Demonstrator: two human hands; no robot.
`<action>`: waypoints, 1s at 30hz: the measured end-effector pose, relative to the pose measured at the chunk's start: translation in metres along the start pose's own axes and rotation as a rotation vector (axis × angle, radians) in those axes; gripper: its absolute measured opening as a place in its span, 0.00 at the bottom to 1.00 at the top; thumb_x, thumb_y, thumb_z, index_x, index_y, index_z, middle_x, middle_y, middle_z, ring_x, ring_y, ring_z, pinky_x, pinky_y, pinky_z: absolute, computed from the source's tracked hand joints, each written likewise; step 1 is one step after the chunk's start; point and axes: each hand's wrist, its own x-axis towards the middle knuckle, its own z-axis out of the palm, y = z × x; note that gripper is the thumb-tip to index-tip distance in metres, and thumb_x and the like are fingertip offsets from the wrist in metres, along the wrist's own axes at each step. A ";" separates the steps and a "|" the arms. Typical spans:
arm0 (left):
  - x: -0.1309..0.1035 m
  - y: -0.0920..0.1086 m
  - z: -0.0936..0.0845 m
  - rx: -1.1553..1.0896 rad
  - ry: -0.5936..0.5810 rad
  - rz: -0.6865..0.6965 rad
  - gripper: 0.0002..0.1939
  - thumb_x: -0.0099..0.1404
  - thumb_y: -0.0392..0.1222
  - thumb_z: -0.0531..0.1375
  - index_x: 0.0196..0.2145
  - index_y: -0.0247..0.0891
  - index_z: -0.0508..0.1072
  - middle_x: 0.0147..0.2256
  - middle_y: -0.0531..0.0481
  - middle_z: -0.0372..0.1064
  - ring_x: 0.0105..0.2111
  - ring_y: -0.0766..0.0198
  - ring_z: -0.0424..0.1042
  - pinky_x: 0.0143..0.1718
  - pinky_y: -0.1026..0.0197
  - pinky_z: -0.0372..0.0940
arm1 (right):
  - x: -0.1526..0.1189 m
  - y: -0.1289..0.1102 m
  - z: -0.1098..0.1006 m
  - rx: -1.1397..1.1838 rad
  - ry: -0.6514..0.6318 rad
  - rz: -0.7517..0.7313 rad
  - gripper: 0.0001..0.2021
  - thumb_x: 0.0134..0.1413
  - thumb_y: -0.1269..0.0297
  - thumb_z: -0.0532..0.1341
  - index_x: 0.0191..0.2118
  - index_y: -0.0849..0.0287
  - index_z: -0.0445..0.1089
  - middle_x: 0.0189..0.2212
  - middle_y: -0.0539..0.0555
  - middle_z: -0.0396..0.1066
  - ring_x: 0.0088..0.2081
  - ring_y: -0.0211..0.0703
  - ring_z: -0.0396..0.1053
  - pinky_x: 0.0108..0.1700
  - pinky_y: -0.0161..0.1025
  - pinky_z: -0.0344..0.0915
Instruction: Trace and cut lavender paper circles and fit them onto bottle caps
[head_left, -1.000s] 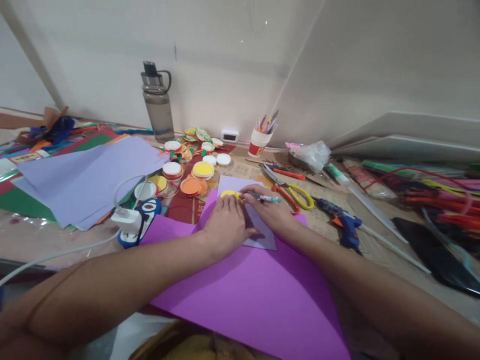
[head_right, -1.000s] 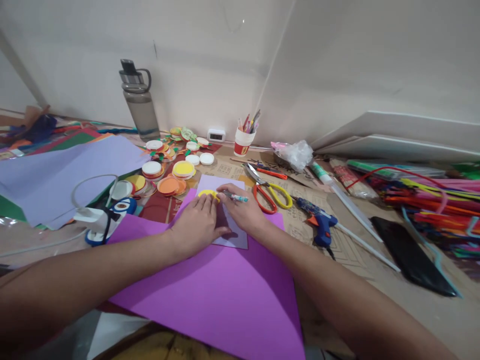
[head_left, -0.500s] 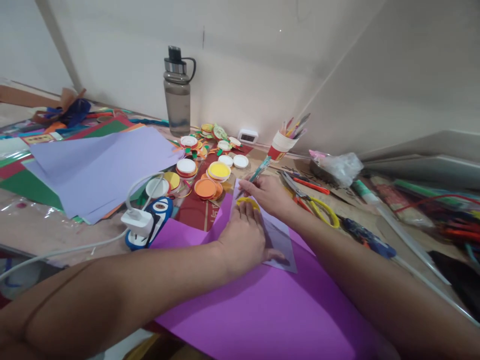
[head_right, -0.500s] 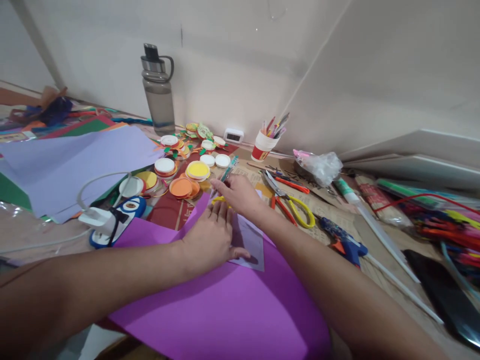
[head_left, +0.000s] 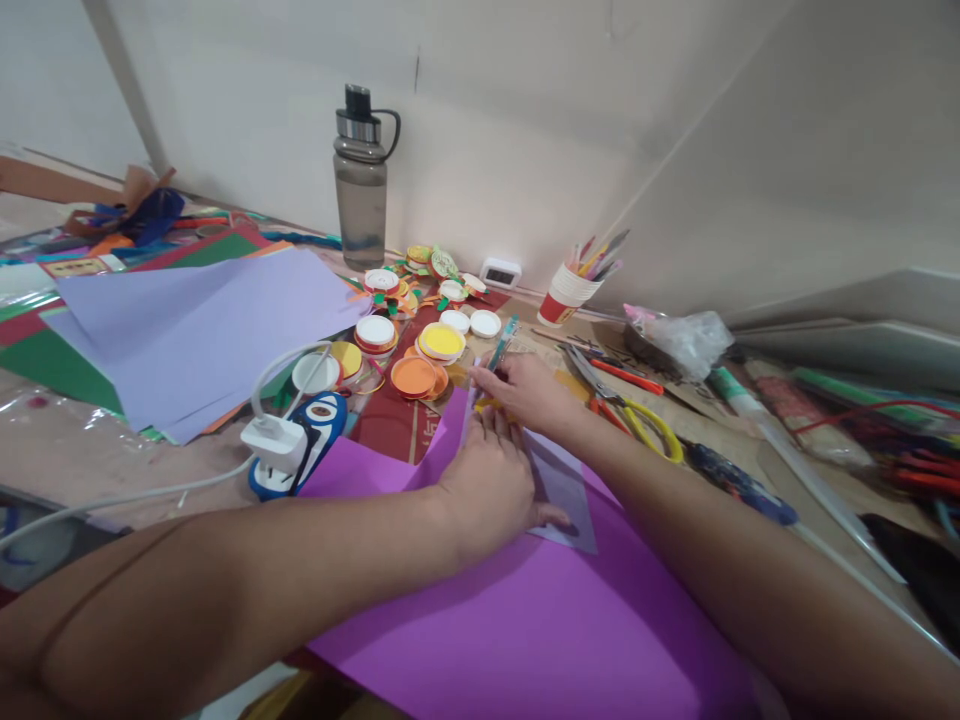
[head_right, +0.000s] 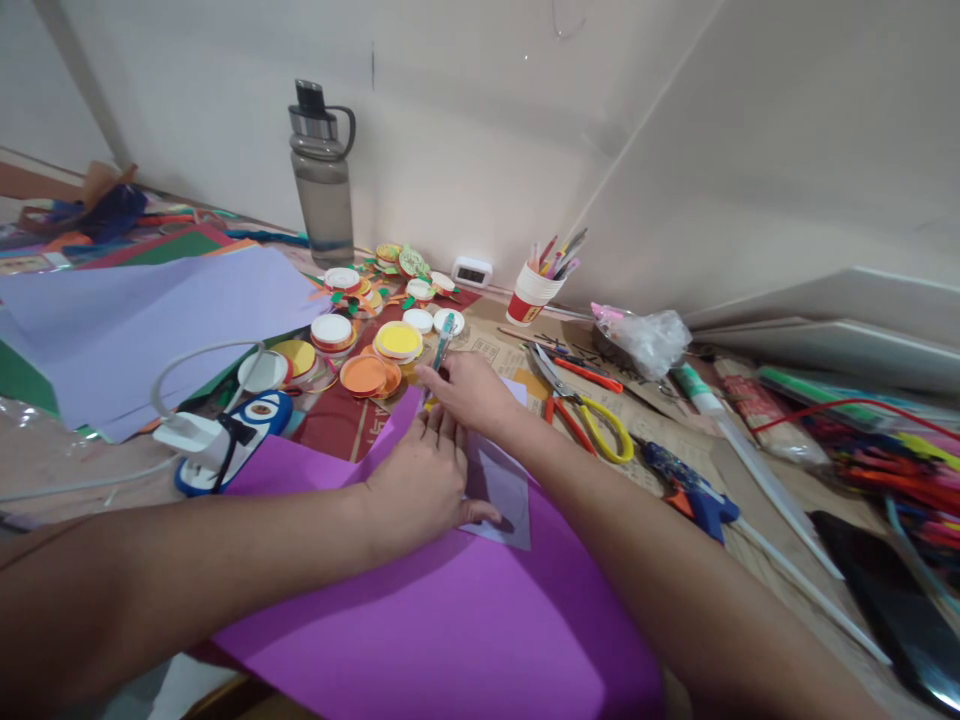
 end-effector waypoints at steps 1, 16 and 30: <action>0.000 0.000 0.000 -0.002 0.001 0.000 0.54 0.63 0.73 0.50 0.63 0.14 0.63 0.60 0.18 0.60 0.63 0.34 0.60 0.63 0.40 0.54 | 0.001 -0.001 0.000 -0.015 -0.012 0.008 0.23 0.65 0.53 0.54 0.24 0.61 0.73 0.17 0.52 0.67 0.22 0.37 0.61 0.27 0.36 0.53; -0.001 0.000 -0.002 -0.070 0.006 -0.026 0.54 0.61 0.72 0.54 0.63 0.13 0.62 0.60 0.15 0.59 0.64 0.32 0.59 0.63 0.40 0.54 | 0.016 0.007 -0.003 0.043 0.001 0.018 0.22 0.62 0.55 0.56 0.19 0.58 0.68 0.14 0.50 0.65 0.20 0.35 0.58 0.24 0.36 0.49; 0.000 0.002 0.005 -0.038 0.021 -0.035 0.56 0.63 0.72 0.51 0.64 0.10 0.58 0.61 0.13 0.56 0.64 0.31 0.58 0.64 0.40 0.52 | 0.004 0.036 0.002 0.347 0.097 0.202 0.17 0.60 0.58 0.57 0.27 0.62 0.75 0.19 0.52 0.73 0.21 0.37 0.67 0.26 0.33 0.59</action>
